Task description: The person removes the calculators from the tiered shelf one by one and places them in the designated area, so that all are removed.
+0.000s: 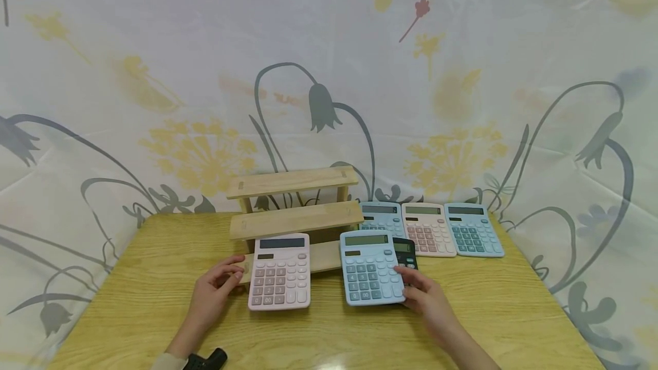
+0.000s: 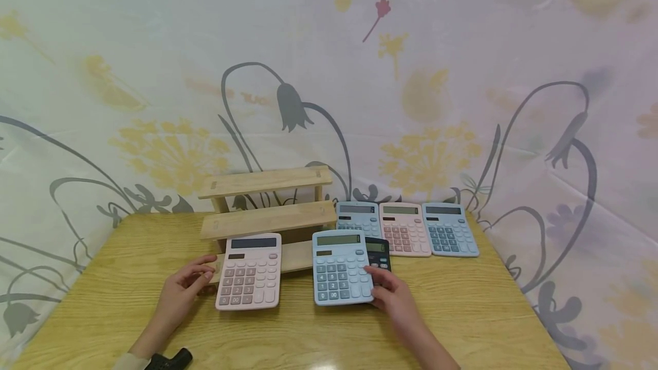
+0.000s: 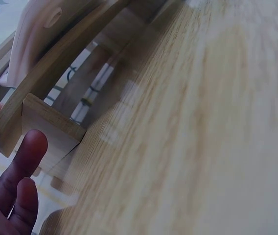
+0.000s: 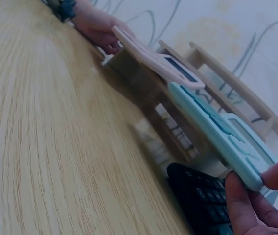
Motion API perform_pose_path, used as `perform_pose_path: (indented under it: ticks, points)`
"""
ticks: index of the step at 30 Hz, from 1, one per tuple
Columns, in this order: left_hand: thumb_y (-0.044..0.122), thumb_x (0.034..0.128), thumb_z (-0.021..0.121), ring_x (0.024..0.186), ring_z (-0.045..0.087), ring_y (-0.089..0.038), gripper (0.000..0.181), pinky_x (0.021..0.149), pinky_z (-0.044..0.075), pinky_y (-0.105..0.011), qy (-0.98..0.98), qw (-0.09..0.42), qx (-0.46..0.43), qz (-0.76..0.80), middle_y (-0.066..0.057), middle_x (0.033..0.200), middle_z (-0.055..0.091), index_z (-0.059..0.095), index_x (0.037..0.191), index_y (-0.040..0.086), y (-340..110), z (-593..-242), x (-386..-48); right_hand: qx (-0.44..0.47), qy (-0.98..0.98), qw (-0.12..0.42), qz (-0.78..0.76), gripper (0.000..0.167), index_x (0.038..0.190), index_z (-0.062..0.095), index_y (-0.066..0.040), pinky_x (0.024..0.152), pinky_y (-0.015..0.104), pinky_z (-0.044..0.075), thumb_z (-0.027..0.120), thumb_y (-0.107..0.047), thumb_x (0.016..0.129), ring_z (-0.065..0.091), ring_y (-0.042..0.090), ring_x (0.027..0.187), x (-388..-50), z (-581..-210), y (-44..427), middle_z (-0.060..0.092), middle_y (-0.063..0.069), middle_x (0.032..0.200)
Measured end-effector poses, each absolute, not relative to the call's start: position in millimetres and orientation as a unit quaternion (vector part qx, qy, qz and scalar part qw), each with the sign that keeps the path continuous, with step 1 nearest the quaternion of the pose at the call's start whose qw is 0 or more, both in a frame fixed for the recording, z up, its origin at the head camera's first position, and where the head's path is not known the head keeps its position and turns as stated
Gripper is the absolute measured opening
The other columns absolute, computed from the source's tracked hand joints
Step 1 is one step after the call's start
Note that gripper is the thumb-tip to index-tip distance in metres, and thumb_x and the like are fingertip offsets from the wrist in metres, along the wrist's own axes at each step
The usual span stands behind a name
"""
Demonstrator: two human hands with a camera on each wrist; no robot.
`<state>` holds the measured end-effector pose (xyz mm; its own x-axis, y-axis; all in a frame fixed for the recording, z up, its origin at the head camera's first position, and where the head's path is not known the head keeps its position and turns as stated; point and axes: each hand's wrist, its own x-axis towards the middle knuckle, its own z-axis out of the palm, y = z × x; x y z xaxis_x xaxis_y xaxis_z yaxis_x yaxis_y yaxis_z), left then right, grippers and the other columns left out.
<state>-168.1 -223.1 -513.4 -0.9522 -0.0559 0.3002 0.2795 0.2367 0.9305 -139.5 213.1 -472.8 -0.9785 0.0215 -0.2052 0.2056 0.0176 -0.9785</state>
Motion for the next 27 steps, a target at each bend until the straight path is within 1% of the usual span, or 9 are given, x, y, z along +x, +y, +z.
perform_pose_path:
  ticks: [5,8,13,15,20,27]
  points:
    - [0.006,0.0965,0.065,0.096,0.066,-0.005,0.011,0.065,0.06,-0.032,-0.768,0.132,-0.071,-0.623,-0.019,0.13,0.061,0.071,0.1,-0.002,-223,-513,-167,0.088,0.71,0.061,-0.696,0.048,0.139,0.053,0.003,0.083,0.029,0.054,0.048,0.007,0.091,0.055,0.022,0.104,-139,-471,221,0.054,0.017,0.131]
    - [0.008,0.0966,0.066,0.095,0.067,-0.005,0.012,0.065,0.06,-0.032,-0.767,0.131,-0.069,-0.625,-0.019,0.13,0.061,0.071,0.1,-0.002,-223,-513,-167,0.09,0.714,0.058,-0.692,0.048,0.14,0.051,0.003,0.083,0.028,0.053,0.047,0.006,0.092,0.055,0.021,0.104,-139,-470,227,0.052,0.017,0.133]
    - [0.009,0.0967,0.066,0.096,0.067,-0.005,0.013,0.065,0.06,-0.032,-0.767,0.127,-0.067,-0.626,-0.019,0.13,0.061,0.071,0.099,-0.002,-222,-512,-167,0.095,0.716,0.044,-0.691,0.048,0.141,0.049,0.004,0.08,0.028,0.053,0.048,0.006,0.093,0.057,0.016,0.098,-138,-468,239,0.054,0.013,0.127]
    - [0.009,0.0968,0.066,0.095,0.067,-0.005,0.013,0.065,0.06,-0.032,-0.766,0.126,-0.066,-0.627,-0.019,0.131,0.061,0.071,0.099,-0.003,-222,-512,-167,0.093,0.712,0.038,-0.694,0.048,0.142,0.048,0.005,0.081,0.028,0.054,0.048,0.006,0.094,0.059,0.015,0.097,-138,-468,244,0.054,0.012,0.126]
    - [0.008,0.0968,0.066,0.093,0.067,-0.005,0.013,0.065,0.06,-0.032,-0.765,0.126,-0.066,-0.628,-0.019,0.13,0.061,0.071,0.099,-0.003,-223,-512,-167,0.095,0.706,0.035,-0.701,0.049,0.144,0.044,0.006,0.086,0.027,0.055,0.045,0.006,0.096,0.06,0.012,0.099,-137,-468,258,0.052,0.012,0.128]
    - [0.008,0.0969,0.065,0.092,0.067,-0.007,0.013,0.066,0.06,-0.031,-0.767,0.125,-0.062,-0.626,-0.02,0.13,0.06,0.071,0.099,-0.003,-223,-514,-168,0.097,0.7,0.023,-0.707,0.049,0.145,0.042,0.008,0.084,0.026,0.055,0.046,0.006,0.096,0.06,0.01,0.097,-137,-469,277,0.054,0.007,0.119]
